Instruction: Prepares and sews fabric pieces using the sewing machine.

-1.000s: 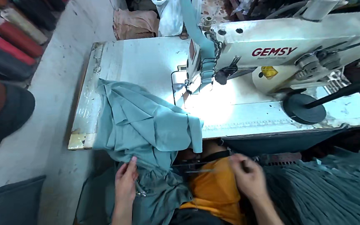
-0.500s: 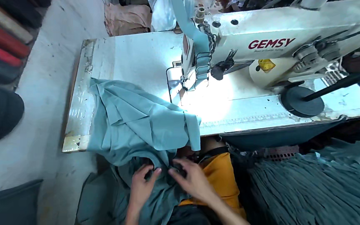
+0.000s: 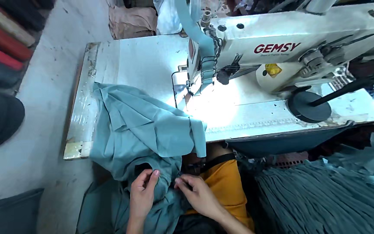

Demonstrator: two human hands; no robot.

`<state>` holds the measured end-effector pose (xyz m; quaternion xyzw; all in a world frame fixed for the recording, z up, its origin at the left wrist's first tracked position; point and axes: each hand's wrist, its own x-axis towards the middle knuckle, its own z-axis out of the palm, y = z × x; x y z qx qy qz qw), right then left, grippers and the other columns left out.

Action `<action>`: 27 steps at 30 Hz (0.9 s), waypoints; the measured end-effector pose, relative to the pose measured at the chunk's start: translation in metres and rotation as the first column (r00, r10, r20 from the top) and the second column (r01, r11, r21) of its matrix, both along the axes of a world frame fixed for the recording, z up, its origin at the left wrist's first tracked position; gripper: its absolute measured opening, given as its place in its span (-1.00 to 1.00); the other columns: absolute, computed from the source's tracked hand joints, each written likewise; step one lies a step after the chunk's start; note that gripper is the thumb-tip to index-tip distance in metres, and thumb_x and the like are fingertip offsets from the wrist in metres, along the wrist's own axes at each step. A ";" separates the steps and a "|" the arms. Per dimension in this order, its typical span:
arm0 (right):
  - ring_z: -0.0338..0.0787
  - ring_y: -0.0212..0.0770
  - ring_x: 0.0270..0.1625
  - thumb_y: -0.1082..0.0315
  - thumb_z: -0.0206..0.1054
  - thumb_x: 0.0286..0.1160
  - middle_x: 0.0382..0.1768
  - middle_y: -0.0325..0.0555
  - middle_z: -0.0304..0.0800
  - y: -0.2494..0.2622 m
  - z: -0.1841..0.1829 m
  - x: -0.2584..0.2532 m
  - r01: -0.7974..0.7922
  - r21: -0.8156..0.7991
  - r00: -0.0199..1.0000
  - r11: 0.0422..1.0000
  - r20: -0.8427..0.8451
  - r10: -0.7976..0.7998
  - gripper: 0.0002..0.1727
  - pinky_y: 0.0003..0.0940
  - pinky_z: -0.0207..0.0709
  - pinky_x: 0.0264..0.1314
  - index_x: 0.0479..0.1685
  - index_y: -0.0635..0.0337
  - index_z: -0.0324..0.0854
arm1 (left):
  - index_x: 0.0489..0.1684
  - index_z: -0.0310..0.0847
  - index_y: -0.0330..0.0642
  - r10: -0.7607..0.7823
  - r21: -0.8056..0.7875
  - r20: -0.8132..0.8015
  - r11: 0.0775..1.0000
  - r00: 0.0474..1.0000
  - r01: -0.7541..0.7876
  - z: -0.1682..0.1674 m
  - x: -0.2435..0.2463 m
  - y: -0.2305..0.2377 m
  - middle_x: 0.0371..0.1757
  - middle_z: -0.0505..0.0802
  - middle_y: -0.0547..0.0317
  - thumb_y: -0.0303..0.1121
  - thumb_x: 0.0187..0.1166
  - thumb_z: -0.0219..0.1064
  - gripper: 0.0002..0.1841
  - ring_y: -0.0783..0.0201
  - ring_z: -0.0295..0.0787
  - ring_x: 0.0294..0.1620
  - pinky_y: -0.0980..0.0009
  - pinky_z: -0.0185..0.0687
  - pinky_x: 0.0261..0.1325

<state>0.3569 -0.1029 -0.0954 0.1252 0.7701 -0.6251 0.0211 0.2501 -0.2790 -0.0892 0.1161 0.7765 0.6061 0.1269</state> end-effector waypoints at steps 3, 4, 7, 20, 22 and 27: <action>0.73 -0.36 -0.24 -0.13 0.22 0.73 -0.33 -0.19 0.76 -0.011 0.004 -0.006 0.079 0.027 0.997 0.997 -0.005 -0.079 -0.48 -0.33 0.64 -0.13 -0.33 0.15 0.76 | -0.27 0.80 -0.15 -0.011 0.032 -0.018 0.999 1.000 0.011 0.004 0.009 0.008 -0.40 0.83 0.38 -0.34 0.62 0.36 -0.86 0.56 0.71 -0.43 0.64 0.65 -0.33; 0.73 -0.36 -0.23 -0.18 0.27 0.67 -0.33 -0.19 0.77 -0.015 0.003 -0.009 0.100 0.011 0.995 0.995 0.011 -0.100 -0.46 -0.32 0.65 -0.11 -0.34 0.14 0.77 | -0.29 0.81 -0.16 -0.017 0.045 -0.032 0.999 0.999 0.018 0.003 0.012 0.010 -0.39 0.84 0.37 -0.34 0.61 0.36 -0.86 0.55 0.70 -0.44 0.63 0.65 -0.34; 0.67 -0.41 -0.32 -0.07 0.35 0.64 -0.41 -0.22 0.70 -0.023 -0.002 -0.015 0.153 -0.085 0.988 0.985 -0.006 -0.154 -0.55 -0.43 0.57 -0.21 -0.37 0.14 0.73 | -0.31 0.83 -0.15 -0.021 0.100 -0.040 0.995 0.999 0.025 0.000 0.016 0.011 -0.31 0.86 0.33 -0.35 0.62 0.37 -0.85 0.51 0.74 -0.35 0.60 0.69 -0.26; 0.74 -0.47 -0.11 0.32 0.17 0.77 -0.14 -0.22 0.80 0.018 0.008 0.009 0.139 0.034 0.954 0.990 -0.274 -0.124 -0.76 -0.57 0.66 -0.02 -0.12 0.18 0.75 | -0.24 0.73 -0.14 0.021 0.086 -0.034 0.996 0.999 -0.018 -0.001 0.007 -0.001 -0.42 0.79 0.40 -0.37 0.64 0.32 -0.90 0.57 0.68 -0.43 0.65 0.64 -0.31; 0.75 -0.47 -0.04 0.34 0.16 0.79 0.01 -0.19 0.80 0.021 0.014 0.008 0.181 -0.062 0.929 0.982 -0.316 -0.191 -0.75 -0.60 0.67 -0.01 -0.10 0.20 0.76 | -0.25 0.74 -0.14 0.013 0.095 -0.029 0.995 0.999 -0.011 -0.001 0.007 -0.001 -0.42 0.80 0.40 -0.36 0.63 0.33 -0.89 0.57 0.69 -0.43 0.66 0.63 -0.32; 0.78 -0.46 -0.17 0.22 0.22 0.78 -0.20 -0.21 0.86 0.009 0.018 0.000 0.073 -0.067 0.974 0.995 -0.211 -0.085 -0.70 -0.51 0.70 -0.04 -0.10 0.20 0.82 | -0.27 0.74 -0.13 0.025 0.120 -0.018 0.992 1.000 -0.023 -0.001 0.013 0.006 -0.42 0.80 0.37 -0.34 0.63 0.35 -0.88 0.54 0.70 -0.44 0.64 0.65 -0.36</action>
